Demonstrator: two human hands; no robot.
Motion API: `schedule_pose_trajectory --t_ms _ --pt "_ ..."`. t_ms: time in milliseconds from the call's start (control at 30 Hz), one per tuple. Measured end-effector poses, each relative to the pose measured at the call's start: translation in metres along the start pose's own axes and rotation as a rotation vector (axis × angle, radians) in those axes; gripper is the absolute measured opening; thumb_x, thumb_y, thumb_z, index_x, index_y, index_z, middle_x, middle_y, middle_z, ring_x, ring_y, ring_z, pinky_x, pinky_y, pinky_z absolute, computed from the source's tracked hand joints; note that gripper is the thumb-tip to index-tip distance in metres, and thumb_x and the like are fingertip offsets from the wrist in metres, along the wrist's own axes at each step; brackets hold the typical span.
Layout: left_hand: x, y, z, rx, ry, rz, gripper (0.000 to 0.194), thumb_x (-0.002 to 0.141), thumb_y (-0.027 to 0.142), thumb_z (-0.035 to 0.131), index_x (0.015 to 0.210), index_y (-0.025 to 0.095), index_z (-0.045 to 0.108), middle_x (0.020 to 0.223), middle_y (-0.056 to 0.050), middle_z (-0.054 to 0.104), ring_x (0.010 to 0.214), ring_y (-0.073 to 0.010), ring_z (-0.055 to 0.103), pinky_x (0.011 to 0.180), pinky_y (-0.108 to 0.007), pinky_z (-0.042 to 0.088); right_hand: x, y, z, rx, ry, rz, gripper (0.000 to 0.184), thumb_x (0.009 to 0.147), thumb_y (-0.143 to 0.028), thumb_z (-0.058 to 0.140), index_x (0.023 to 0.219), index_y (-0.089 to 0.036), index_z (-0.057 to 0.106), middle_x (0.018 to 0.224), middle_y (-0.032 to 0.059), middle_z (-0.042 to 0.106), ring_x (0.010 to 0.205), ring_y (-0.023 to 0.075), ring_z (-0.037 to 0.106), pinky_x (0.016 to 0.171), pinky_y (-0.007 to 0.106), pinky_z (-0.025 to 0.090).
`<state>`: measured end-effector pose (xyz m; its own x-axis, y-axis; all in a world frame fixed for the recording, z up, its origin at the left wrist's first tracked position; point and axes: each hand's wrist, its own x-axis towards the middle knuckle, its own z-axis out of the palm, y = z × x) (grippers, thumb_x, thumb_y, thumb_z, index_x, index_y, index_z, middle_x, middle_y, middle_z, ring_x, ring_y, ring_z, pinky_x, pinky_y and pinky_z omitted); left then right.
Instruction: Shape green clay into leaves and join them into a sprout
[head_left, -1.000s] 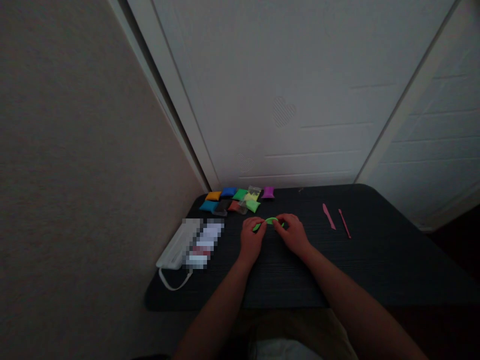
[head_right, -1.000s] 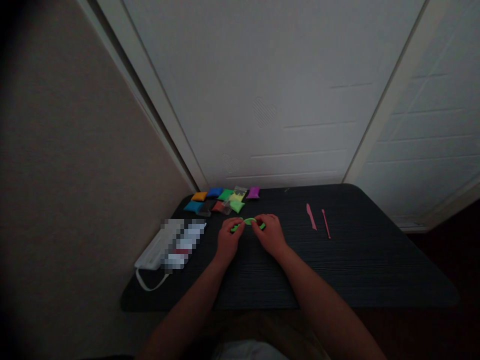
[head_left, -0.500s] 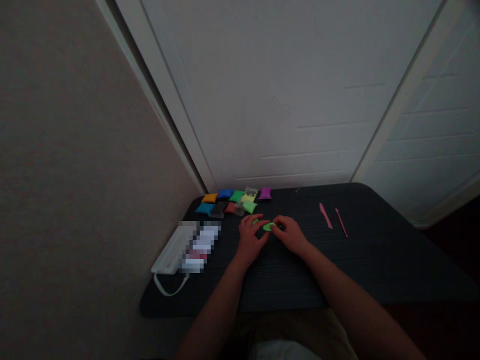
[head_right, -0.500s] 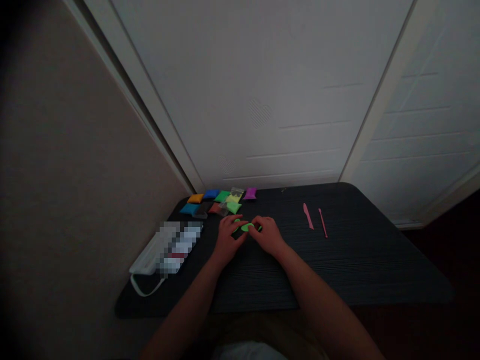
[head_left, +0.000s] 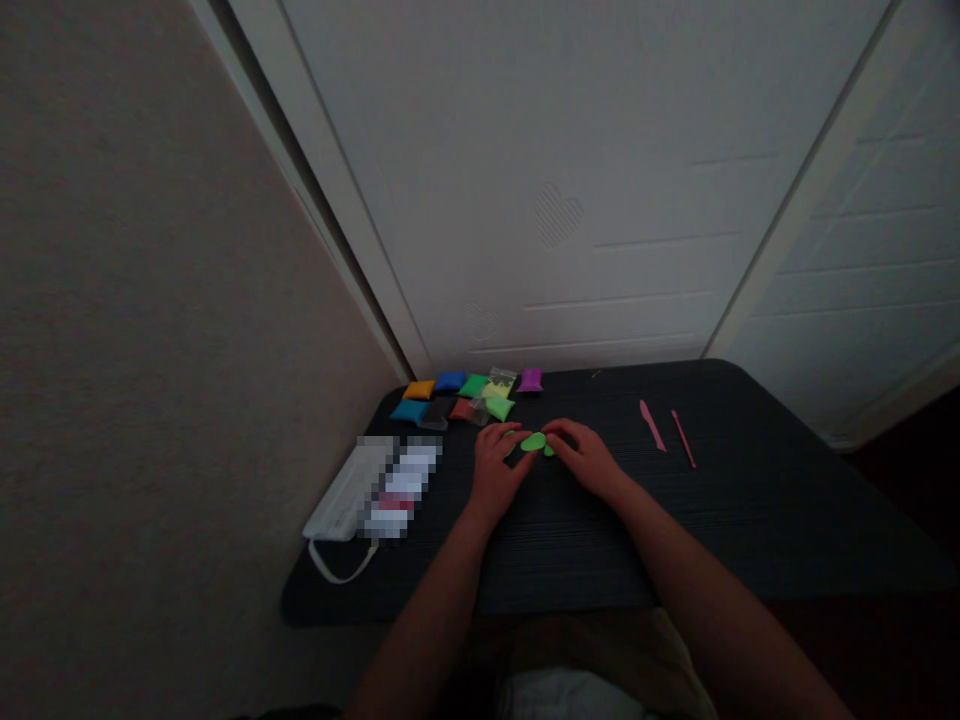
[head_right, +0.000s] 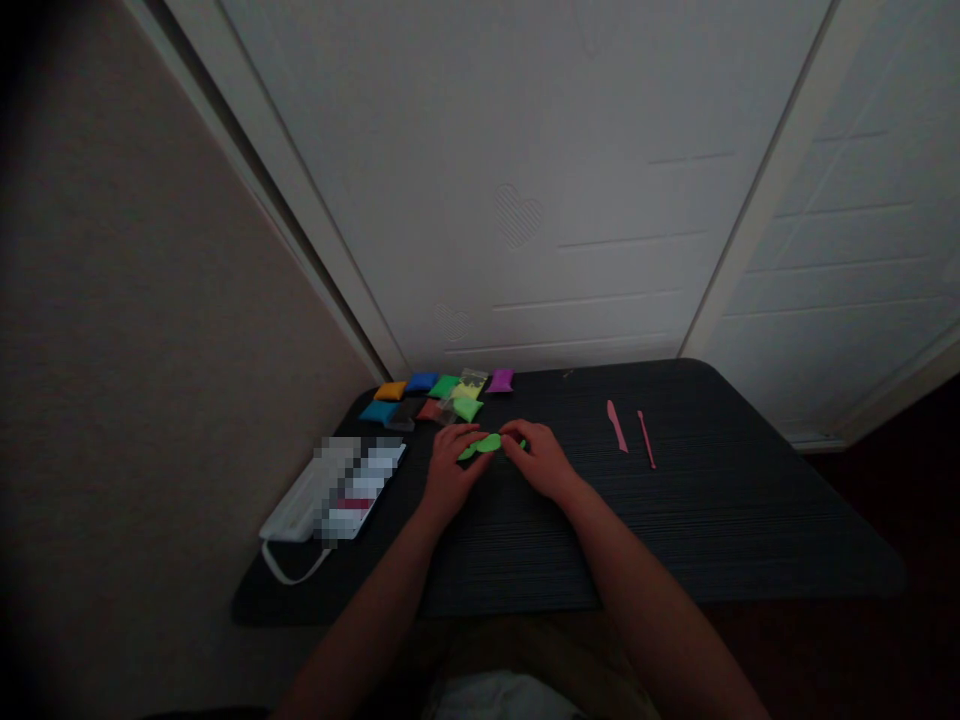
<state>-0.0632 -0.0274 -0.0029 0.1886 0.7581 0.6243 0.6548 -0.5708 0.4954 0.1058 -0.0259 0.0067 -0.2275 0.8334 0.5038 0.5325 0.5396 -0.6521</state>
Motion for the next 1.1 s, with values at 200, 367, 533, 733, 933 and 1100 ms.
schedule_pose_trajectory --t_ms 200,367,533,733,933,1100 --pt "0.001 -0.002 -0.001 0.003 0.030 0.008 0.023 0.073 0.029 0.057 0.096 0.024 0.059 0.103 -0.003 0.057 0.102 -0.0183 0.044 0.092 -0.036 0.035 -0.003 0.002 -0.002 -0.086 -0.026 -0.139 0.052 0.074 -0.019 0.050 0.124 -0.024 0.039 0.106 0.0033 0.059 0.094 0.0167 0.054 0.089 0.036 0.035" --pt "0.001 -0.001 0.000 0.013 0.003 0.005 0.023 0.074 0.028 0.056 0.097 0.025 0.059 0.103 -0.003 0.057 0.103 -0.0185 0.044 0.092 -0.037 0.034 -0.003 0.000 0.003 -0.171 -0.057 -0.167 0.042 0.076 -0.022 0.051 0.117 -0.026 0.046 0.110 0.0034 0.059 0.100 0.0173 0.053 0.094 0.041 0.030" --pt "0.003 -0.009 0.000 0.057 -0.050 -0.011 0.035 0.073 0.023 0.054 0.108 0.026 0.054 0.111 -0.003 0.055 0.106 -0.0200 0.044 0.093 -0.037 0.033 -0.003 0.002 0.007 -0.164 -0.035 -0.128 0.034 0.077 -0.021 0.049 0.111 -0.025 0.051 0.104 0.0026 0.063 0.094 0.0158 0.057 0.092 0.040 0.033" --pt "0.004 -0.037 -0.002 0.327 0.032 -0.411 0.030 0.070 0.037 0.053 0.095 0.021 0.061 0.101 -0.010 0.059 0.098 -0.0295 0.048 0.081 -0.044 0.036 -0.003 0.005 0.008 -0.194 -0.009 -0.081 0.033 0.078 -0.023 0.049 0.110 -0.023 0.052 0.104 0.0034 0.062 0.094 0.0173 0.056 0.092 0.040 0.032" --pt "0.000 -0.033 0.002 0.352 -0.143 -0.407 0.025 0.069 0.040 0.053 0.086 0.026 0.064 0.097 -0.006 0.059 0.093 -0.0269 0.049 0.076 -0.041 0.036 -0.002 0.005 0.007 -0.191 0.016 -0.052 0.032 0.077 -0.022 0.049 0.109 -0.021 0.052 0.099 0.0040 0.063 0.087 0.0163 0.057 0.087 0.037 0.035" --pt "0.000 -0.030 0.003 0.238 -0.134 -0.376 0.017 0.067 0.030 0.057 0.082 0.023 0.062 0.091 -0.005 0.062 0.088 -0.0237 0.052 0.074 -0.036 0.037 -0.002 0.003 0.006 -0.179 0.048 -0.016 0.033 0.077 -0.021 0.048 0.109 -0.020 0.051 0.091 0.0030 0.063 0.084 0.0158 0.057 0.085 0.034 0.038"
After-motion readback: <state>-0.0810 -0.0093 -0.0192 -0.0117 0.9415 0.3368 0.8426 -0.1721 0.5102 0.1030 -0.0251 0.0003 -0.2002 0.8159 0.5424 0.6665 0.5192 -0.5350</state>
